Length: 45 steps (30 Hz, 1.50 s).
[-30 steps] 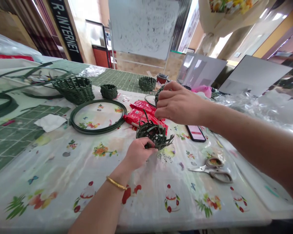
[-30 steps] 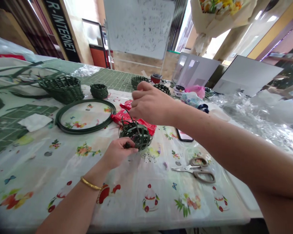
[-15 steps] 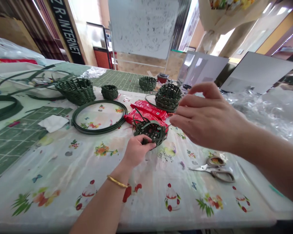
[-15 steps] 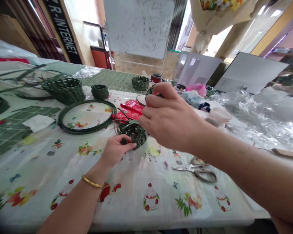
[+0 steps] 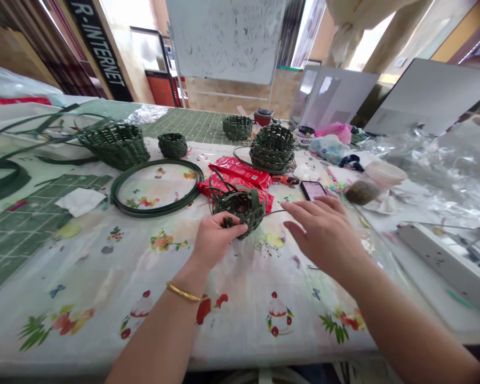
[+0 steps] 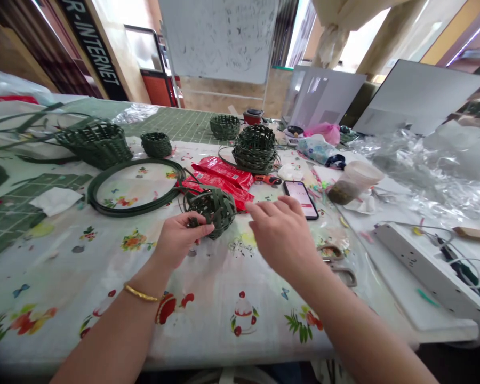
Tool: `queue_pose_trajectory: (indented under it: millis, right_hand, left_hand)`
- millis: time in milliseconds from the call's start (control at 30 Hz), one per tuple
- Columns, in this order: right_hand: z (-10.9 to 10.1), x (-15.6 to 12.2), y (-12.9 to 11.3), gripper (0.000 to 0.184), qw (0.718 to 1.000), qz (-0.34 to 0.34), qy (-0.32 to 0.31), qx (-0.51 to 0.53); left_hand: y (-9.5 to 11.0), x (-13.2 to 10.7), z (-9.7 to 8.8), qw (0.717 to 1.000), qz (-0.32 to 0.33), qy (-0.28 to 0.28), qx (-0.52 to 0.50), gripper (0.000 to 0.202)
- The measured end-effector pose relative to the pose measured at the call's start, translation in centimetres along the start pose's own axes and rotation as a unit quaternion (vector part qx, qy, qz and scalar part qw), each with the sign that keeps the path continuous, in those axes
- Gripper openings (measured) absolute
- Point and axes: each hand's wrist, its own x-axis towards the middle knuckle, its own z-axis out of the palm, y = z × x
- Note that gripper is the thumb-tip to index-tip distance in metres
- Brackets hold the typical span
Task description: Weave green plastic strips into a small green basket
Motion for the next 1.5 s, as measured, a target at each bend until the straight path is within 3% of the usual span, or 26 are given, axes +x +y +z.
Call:
queue_pose_trajectory:
  millis: [100, 200, 333, 400, 467, 667, 733, 900, 1033, 1167, 1267, 1367, 1500]
  right_hand:
    - [-0.5, 0.1, -2.0, 0.039, 0.999, 0.021, 0.042, -0.004]
    - [-1.7, 0.3, -2.5, 0.038, 0.997, 0.039, 0.064, -0.014]
    - [-1.9, 0.6, -2.4, 0.012, 1.0, -0.011, -0.009, -0.017]
    - [-1.0, 0.8, -2.5, 0.017, 0.999, -0.017, -0.046, -0.022]
    - [0.3, 1.0, -2.6, 0.023, 0.999, 0.002, -0.045, -0.021]
    - [3.6, 1.5, -2.1, 0.02, 0.988, -0.049, 0.114, 0.094]
    - [4.2, 1.5, -1.9, 0.02, 0.983, -0.043, 0.133, 0.115]
    - [4.0, 1.2, -2.3, 0.022, 0.984, 0.009, 0.106, 0.145]
    - [3.2, 1.3, -3.3, 0.026, 0.989, 0.041, 0.081, 0.118]
    - [4.2, 0.5, -3.4, 0.024, 0.983, 0.062, -0.094, 0.142]
    - [5.6, -0.2, -2.6, 0.027, 0.963, 0.06, -0.166, 0.205]
    - [5.8, 0.2, -2.0, 0.028, 0.966, 0.064, -0.153, 0.199]
    - [4.7, 1.3, -3.0, 0.021, 0.981, 0.048, -0.118, 0.147]
  left_hand:
    - [0.0, -0.1, 0.2, 0.997, 0.017, 0.021, 0.068, 0.017]
    - [-0.3, -0.2, 0.5, 0.985, 0.078, 0.023, 0.151, 0.011]
    - [-0.7, -0.2, 0.9, 0.957, 0.16, -0.002, 0.243, 0.005]
    - [-0.7, -0.2, 1.0, 0.954, 0.168, -0.003, 0.25, 0.005]
    - [-0.7, -0.2, 1.0, 0.959, 0.164, 0.005, 0.232, 0.008]
    - [-0.5, -0.2, 0.7, 0.981, 0.108, 0.037, 0.158, 0.016]
    - [-0.5, -0.3, 0.6, 0.982, 0.1, 0.043, 0.157, 0.017]
    - [-0.4, -0.3, 0.7, 0.982, 0.087, 0.065, 0.152, 0.018]
    - [-0.8, 0.0, 0.8, 0.989, 0.079, 0.099, 0.081, 0.02]
    - [-1.0, 0.3, 0.4, 0.986, 0.068, 0.136, 0.062, 0.022]
    - [-0.6, 0.4, 0.1, 0.986, 0.048, 0.125, 0.101, 0.02]
    - [0.0, 0.6, -0.1, 0.984, 0.052, 0.123, 0.115, 0.022]
    - [0.6, 0.7, -0.1, 0.992, 0.03, 0.094, 0.079, 0.023]
